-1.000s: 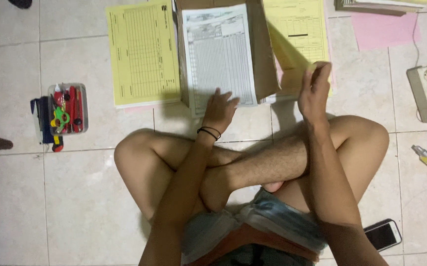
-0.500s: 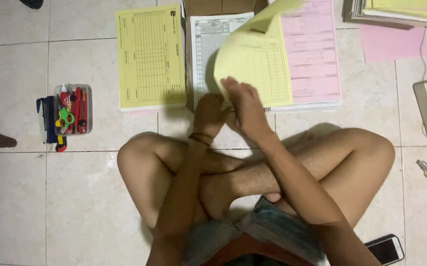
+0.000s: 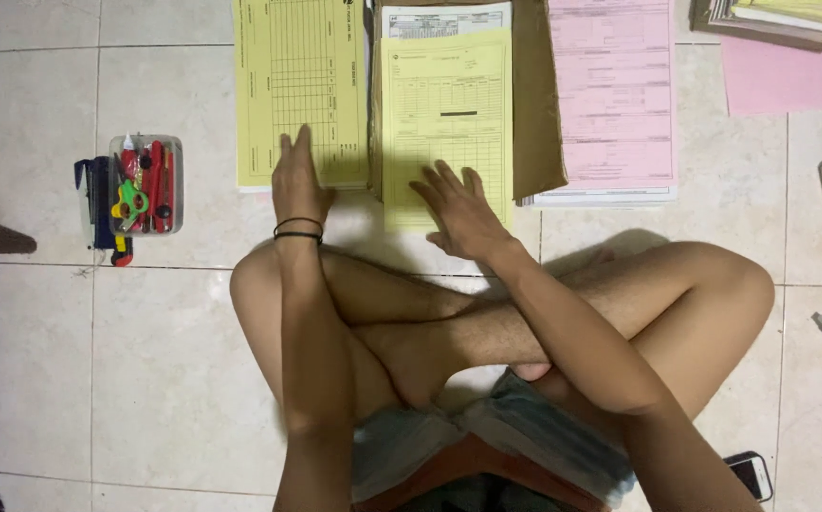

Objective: The person sorts various colored and white papers from a cardboard box, placing them onto different piles on the floor.

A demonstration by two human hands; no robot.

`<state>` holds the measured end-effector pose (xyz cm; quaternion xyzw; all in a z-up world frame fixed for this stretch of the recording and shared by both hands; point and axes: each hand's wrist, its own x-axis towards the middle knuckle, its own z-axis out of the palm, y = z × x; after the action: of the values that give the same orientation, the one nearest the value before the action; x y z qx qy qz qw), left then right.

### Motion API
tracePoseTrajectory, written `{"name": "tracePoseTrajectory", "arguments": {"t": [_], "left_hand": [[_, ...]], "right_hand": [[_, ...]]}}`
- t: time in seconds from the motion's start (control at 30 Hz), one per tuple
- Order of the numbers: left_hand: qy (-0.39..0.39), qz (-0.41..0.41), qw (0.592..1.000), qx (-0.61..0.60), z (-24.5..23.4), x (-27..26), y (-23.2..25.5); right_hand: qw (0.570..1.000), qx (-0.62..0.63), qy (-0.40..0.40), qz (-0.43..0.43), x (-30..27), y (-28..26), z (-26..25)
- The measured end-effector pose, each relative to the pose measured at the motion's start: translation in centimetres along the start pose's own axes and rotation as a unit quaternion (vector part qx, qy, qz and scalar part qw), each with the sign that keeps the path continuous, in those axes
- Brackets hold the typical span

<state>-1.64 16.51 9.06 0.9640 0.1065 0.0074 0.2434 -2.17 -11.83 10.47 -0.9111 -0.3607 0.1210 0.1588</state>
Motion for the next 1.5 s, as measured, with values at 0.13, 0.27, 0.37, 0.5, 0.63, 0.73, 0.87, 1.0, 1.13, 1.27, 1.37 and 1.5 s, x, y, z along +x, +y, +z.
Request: {"name": "tracePoseTrajectory", "arguments": {"t": [0.13,0.27,0.37,0.5,0.63,0.73,0.87,1.0,1.13,1.27,1.37,1.5], "left_hand": [[-0.048,-0.021,0.998,0.032,2.4,0.4,-0.2],[-0.060,-0.033,0.998,0.013,1.7,-0.2,-0.7],[-0.029,-0.018,0.999,0.015,1.7,-0.2,-1.4],[0.047,-0.033,0.998,-0.026,0.8,0.2,-0.9],[0.094,-0.049,0.989,-0.103,0.4,0.2,-0.7],[0.114,-0.061,0.985,-0.113,0.0,0.1,-0.5],[0.129,-0.086,0.981,-0.112,-0.1,-0.5,-0.9],[0.141,-0.108,0.980,-0.088,-2.1,-1.7,1.0],[0.139,-0.096,0.983,-0.069,-1.3,-1.7,0.0],[0.075,-0.117,0.988,-0.068,-1.1,-2.0,0.1],[0.118,-0.140,0.982,-0.052,-2.2,-2.2,1.2],[0.192,-0.109,0.974,-0.058,-2.3,-2.0,1.3]], "right_hand": [[0.995,-0.002,-0.075,0.065,-0.9,-0.1,-0.1],[0.993,-0.013,-0.082,0.081,-0.4,0.2,0.3],[0.997,-0.025,-0.057,0.049,-0.3,0.4,0.5],[0.997,-0.062,-0.027,0.043,0.4,0.6,1.0],[0.996,-0.069,0.004,0.059,0.4,1.1,1.4],[0.996,-0.037,0.011,0.074,0.0,1.2,1.9],[0.989,0.056,0.132,0.027,-1.9,0.1,1.3],[0.958,0.066,0.276,-0.038,-5.1,-1.6,-5.9],[0.919,0.159,0.360,-0.021,-9.3,1.4,-13.1],[0.919,0.166,0.331,0.131,-13.2,7.5,-13.2],[0.913,0.203,0.301,0.185,-14.0,10.8,-9.6],[0.946,0.157,0.206,0.197,-11.4,12.7,-7.2]]}}
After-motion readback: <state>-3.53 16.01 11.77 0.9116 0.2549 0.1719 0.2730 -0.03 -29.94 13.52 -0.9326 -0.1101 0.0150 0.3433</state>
